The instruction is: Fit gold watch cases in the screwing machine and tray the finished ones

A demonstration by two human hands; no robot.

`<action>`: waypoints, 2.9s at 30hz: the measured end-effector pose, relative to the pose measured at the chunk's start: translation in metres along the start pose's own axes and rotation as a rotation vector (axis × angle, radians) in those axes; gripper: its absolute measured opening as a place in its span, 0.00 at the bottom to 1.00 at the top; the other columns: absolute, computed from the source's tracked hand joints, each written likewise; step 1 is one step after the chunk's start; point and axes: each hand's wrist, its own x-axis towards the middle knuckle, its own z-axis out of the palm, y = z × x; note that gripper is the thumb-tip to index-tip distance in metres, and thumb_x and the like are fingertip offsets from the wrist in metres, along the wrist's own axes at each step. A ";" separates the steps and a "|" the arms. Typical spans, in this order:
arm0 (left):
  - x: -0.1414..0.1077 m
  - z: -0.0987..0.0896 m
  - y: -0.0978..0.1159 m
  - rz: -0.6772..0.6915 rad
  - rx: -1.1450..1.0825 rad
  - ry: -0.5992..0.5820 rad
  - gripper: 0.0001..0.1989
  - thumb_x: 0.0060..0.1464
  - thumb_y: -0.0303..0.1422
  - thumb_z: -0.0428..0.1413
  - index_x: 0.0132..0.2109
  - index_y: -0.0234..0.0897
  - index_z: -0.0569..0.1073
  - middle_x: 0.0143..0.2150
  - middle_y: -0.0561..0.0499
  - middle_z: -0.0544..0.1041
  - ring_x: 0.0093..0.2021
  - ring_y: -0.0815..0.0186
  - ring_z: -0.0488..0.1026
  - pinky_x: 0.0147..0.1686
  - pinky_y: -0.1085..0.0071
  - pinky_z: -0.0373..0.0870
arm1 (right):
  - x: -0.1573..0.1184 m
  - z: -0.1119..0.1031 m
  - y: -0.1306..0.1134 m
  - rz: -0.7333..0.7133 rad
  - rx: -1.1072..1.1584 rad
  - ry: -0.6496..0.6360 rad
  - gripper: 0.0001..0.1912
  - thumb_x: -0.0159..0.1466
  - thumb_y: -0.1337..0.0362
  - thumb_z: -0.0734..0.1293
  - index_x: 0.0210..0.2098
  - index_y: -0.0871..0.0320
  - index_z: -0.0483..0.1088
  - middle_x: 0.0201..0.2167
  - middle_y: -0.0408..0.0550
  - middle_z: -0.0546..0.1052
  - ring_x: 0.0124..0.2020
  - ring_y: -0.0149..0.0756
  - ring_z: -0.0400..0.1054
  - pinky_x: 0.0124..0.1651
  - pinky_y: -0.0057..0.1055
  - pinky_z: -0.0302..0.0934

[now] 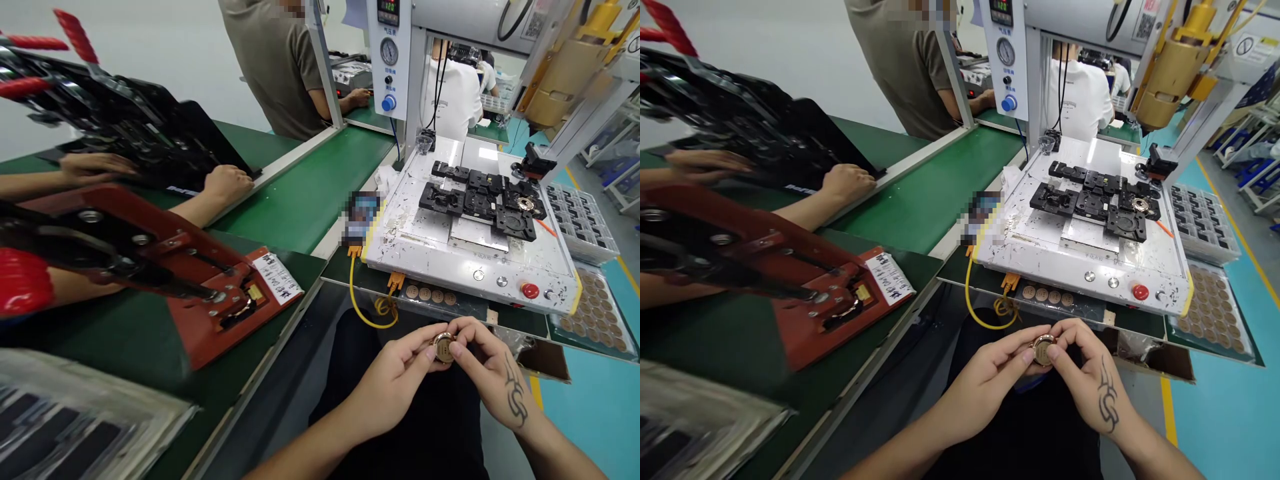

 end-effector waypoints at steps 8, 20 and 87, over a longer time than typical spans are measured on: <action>0.000 0.002 0.001 -0.002 0.020 -0.006 0.24 0.69 0.43 0.62 0.67 0.39 0.78 0.62 0.41 0.83 0.60 0.50 0.82 0.64 0.55 0.78 | 0.000 0.000 0.002 -0.022 -0.020 -0.011 0.13 0.76 0.54 0.68 0.36 0.52 0.70 0.48 0.48 0.77 0.50 0.42 0.71 0.53 0.35 0.68; -0.002 -0.001 -0.014 0.220 0.434 0.065 0.22 0.72 0.32 0.55 0.69 0.40 0.74 0.58 0.43 0.85 0.55 0.55 0.85 0.57 0.62 0.81 | -0.002 0.006 0.018 -0.198 -0.254 0.134 0.04 0.74 0.62 0.70 0.46 0.51 0.70 0.43 0.49 0.74 0.43 0.41 0.72 0.43 0.35 0.69; -0.108 -0.158 0.279 0.859 1.017 1.136 0.11 0.76 0.40 0.48 0.47 0.39 0.70 0.42 0.48 0.79 0.40 0.62 0.77 0.46 0.66 0.72 | 0.150 0.153 -0.052 -0.806 -0.262 -0.365 0.17 0.67 0.61 0.71 0.54 0.56 0.73 0.27 0.39 0.73 0.26 0.35 0.70 0.33 0.31 0.68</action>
